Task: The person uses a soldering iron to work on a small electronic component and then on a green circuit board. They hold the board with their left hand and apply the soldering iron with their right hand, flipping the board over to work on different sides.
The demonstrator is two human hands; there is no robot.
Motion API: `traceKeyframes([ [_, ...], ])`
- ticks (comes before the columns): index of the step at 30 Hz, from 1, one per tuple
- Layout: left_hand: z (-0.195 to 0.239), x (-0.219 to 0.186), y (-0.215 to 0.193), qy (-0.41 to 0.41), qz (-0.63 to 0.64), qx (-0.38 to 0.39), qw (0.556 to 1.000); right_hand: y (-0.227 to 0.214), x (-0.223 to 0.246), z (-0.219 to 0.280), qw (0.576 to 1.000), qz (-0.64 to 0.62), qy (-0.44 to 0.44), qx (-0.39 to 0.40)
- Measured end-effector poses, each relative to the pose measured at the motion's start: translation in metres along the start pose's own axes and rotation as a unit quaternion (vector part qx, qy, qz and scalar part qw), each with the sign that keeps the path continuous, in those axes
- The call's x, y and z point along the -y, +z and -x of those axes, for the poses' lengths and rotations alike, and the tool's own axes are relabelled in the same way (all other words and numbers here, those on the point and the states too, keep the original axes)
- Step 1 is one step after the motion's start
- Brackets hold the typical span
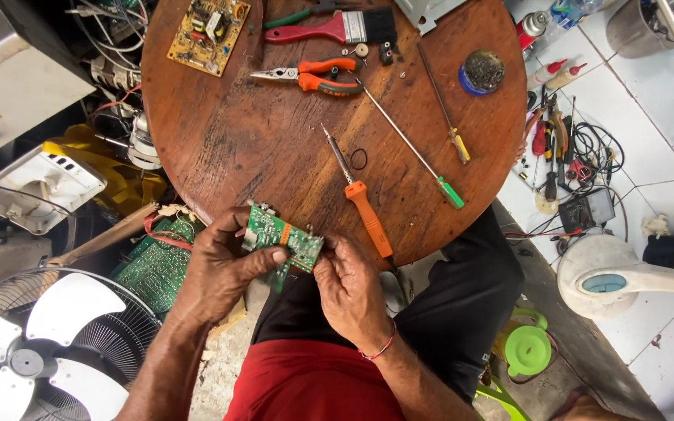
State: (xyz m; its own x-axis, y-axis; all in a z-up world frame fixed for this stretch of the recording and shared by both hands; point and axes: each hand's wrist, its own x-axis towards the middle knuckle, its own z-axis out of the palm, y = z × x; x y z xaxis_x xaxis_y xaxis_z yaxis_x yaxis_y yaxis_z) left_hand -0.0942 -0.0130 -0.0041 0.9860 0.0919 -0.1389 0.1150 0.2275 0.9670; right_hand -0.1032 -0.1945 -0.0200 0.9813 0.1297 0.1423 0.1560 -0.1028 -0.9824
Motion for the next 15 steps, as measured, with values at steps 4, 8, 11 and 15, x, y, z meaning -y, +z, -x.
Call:
traceKeyframes([
  [4, 0.006, 0.031, -0.035, -0.012, -0.003, 0.046, 0.999, 0.000, -0.005, 0.008, 0.992, -0.105, 0.063, 0.017],
  [8, 0.018, 0.033, -0.015, -0.109, 0.087, -0.010, 0.990, 0.002, -0.006, 0.007, 0.983, -0.150, 0.100, 0.033],
  [11, 0.025, 0.031, -0.006, -0.139, 0.094, -0.049, 0.985, -0.002, 0.009, 0.004, 0.982, -0.138, 0.120, 0.039],
  [15, 0.029, 0.000, 0.011, -0.157, 0.061, -0.074, 0.983, -0.006, 0.026, 0.005, 0.977, -0.124, 0.154, 0.082],
])
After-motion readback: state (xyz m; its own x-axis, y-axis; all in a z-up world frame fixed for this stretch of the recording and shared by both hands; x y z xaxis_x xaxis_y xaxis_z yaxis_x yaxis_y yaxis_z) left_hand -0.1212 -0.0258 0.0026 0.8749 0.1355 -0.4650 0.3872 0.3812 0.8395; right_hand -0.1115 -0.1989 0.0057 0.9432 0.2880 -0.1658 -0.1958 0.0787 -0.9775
